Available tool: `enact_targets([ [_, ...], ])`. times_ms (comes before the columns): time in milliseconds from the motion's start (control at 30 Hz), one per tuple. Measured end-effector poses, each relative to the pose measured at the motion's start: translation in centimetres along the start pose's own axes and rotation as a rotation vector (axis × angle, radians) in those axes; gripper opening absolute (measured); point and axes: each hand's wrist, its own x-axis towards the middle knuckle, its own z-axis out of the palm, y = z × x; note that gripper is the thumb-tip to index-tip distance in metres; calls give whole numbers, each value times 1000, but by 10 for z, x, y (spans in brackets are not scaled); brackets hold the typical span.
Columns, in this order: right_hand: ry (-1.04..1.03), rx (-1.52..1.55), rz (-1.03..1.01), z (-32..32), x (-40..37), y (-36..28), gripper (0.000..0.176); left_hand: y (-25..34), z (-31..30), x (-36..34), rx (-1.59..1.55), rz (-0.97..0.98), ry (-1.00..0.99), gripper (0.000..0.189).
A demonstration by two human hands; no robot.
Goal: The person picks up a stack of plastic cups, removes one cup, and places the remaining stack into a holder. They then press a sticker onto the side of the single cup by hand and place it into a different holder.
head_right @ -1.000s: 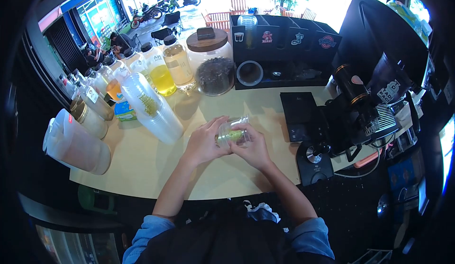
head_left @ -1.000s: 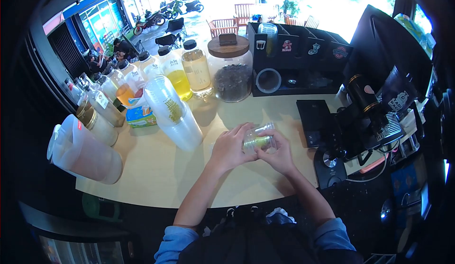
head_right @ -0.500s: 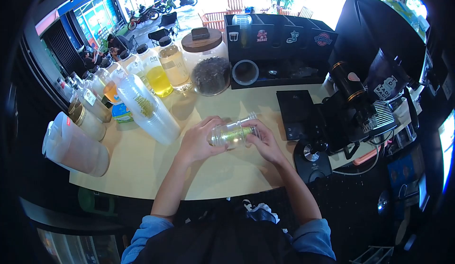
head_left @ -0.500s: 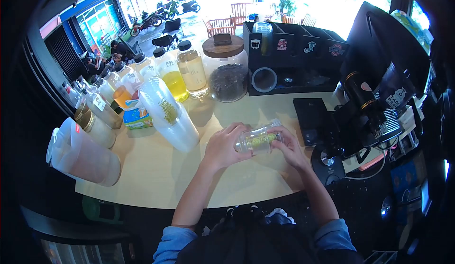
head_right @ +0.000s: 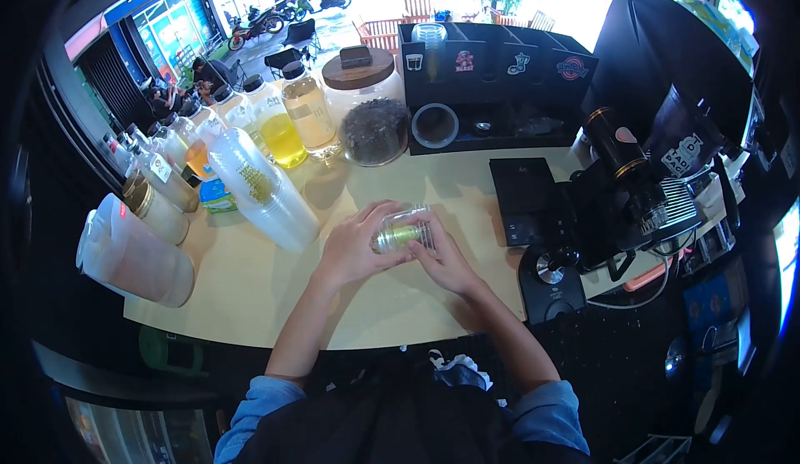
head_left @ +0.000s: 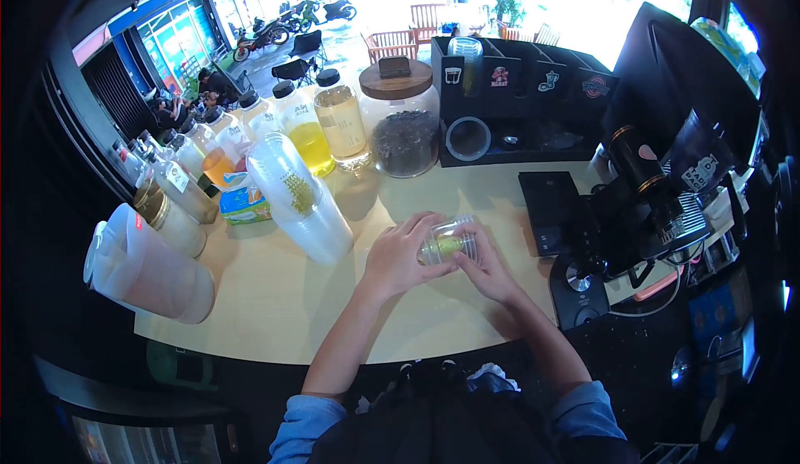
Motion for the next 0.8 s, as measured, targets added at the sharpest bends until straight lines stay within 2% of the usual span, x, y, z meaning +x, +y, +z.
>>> enact_targets([
  [67, -22, -123, 30, -4, 1, -2, 27, 2, -6, -2, 18, 87, 70, 86],
  [200, 17, -128, 34, -11, 4, 1, 31, -7, -22, -15, 116, 160, 127, 92],
  [267, 32, -105, 45, -9, 4, 0, 33, -16, -26, -25, 189, -14, -8, 91],
  [300, 35, -62, 26, -7, 4, -1, 34, -21, -23, -28, 191, -18, -9, 91],
  [367, 35, -15, 2, -3, 5, -7, 35, -29, -18, -32, 97, -202, -60, 88],
  [500, 36, -83, 71, 1, 8, -14, 39, -25, -20, -34, -54, -142, -10, 79],
  [567, 21, -75, 81, 2, 9, -13, 40, -27, -19, -36, -165, -26, 41, 71],
  [600, 1, -33, 54, 2, 8, -12, 38, -31, -17, -38, -161, -29, 45, 71],
  [667, -19, 9, 28, 0, 8, -12, 36, -39, -13, -41, -384, -32, 69, 68],
  [733, -57, 131, 17, -2, 8, -15, 29, -44, -12, -43, -386, -6, 78, 69],
  [800, -71, 97, 1, -6, 7, -11, 26, -47, -11, -43, -389, 17, 84, 70],
])
